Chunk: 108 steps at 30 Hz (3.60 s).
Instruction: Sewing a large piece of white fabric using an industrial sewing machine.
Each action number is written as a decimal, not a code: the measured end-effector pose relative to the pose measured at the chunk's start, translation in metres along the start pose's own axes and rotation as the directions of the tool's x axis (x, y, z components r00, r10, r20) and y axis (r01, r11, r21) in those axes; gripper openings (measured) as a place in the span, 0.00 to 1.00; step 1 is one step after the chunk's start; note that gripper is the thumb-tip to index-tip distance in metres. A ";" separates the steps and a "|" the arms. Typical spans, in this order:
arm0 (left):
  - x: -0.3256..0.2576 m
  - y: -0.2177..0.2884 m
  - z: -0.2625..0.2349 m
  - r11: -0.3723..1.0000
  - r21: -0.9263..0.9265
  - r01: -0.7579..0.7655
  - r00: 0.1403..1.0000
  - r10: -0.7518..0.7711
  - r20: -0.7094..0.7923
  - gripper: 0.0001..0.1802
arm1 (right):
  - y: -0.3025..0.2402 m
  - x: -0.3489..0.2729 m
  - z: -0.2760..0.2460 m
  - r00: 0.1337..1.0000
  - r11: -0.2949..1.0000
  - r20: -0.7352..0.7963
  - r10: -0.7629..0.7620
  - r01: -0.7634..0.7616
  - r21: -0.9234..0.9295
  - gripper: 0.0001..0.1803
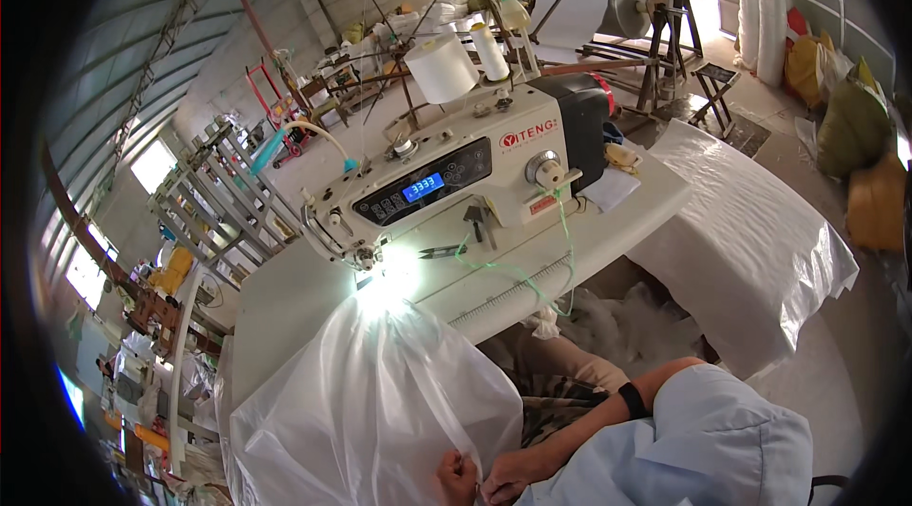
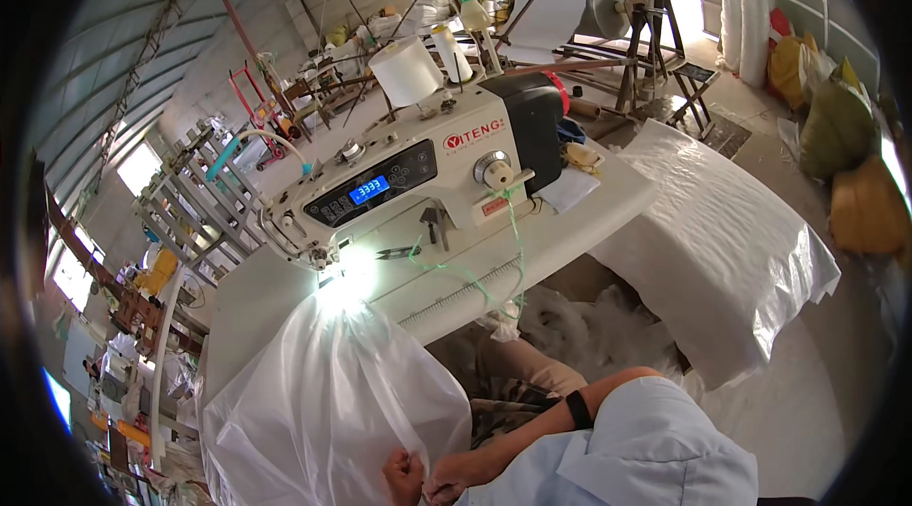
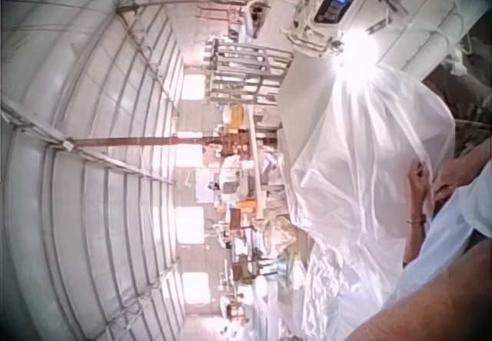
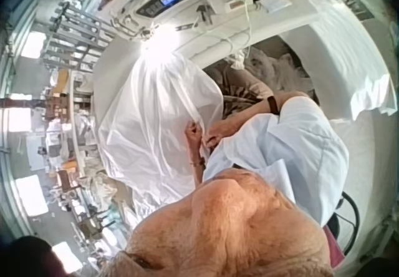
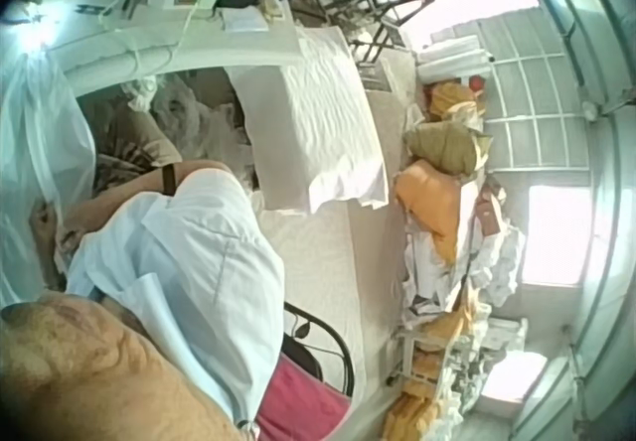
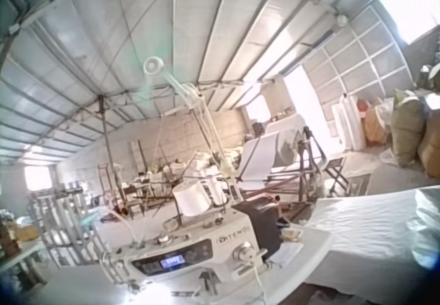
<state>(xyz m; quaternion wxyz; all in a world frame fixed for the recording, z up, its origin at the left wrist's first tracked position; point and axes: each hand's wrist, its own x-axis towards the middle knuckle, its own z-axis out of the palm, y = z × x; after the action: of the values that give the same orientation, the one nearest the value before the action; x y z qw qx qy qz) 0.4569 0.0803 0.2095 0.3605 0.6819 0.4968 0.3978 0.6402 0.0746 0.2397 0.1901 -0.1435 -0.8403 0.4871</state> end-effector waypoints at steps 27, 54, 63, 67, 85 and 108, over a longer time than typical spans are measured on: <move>0.002 -0.010 -0.005 0.993 0.028 -0.111 0.994 0.111 0.027 0.14 | -0.011 0.000 -0.008 1.000 0.998 0.028 0.002 -0.004 0.067 0.16; 0.000 -0.009 -0.002 0.999 -0.017 -0.047 0.998 0.048 0.031 0.13 | 0.000 0.003 0.004 0.997 0.982 -0.037 -0.071 0.077 0.175 0.08; -0.001 -0.014 -0.004 0.999 -0.009 -0.035 0.999 0.036 0.026 0.13 | -0.011 -0.001 -0.008 0.998 0.998 0.049 0.048 -0.050 0.035 0.16; -0.001 -0.012 -0.003 0.998 0.004 -0.064 0.998 0.064 -0.009 0.12 | -0.013 -0.001 -0.008 0.999 0.999 0.031 0.007 -0.009 0.046 0.16; -0.001 -0.014 -0.004 0.998 -0.071 -0.004 0.999 0.006 0.035 0.09 | -0.003 0.002 0.001 0.999 0.986 -0.014 -0.039 0.041 0.159 0.09; 0.002 0.000 -0.003 0.998 -0.064 -0.002 0.999 0.004 0.039 0.13 | -0.013 -0.002 -0.007 1.000 0.996 -0.004 -0.018 0.018 0.087 0.17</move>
<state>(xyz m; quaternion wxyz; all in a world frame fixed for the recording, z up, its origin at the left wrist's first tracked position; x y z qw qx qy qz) 0.4541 0.0823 0.2113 0.3912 0.6783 0.4756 0.4008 0.6447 0.0729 0.2537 0.2019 -0.1284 -0.8191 0.5214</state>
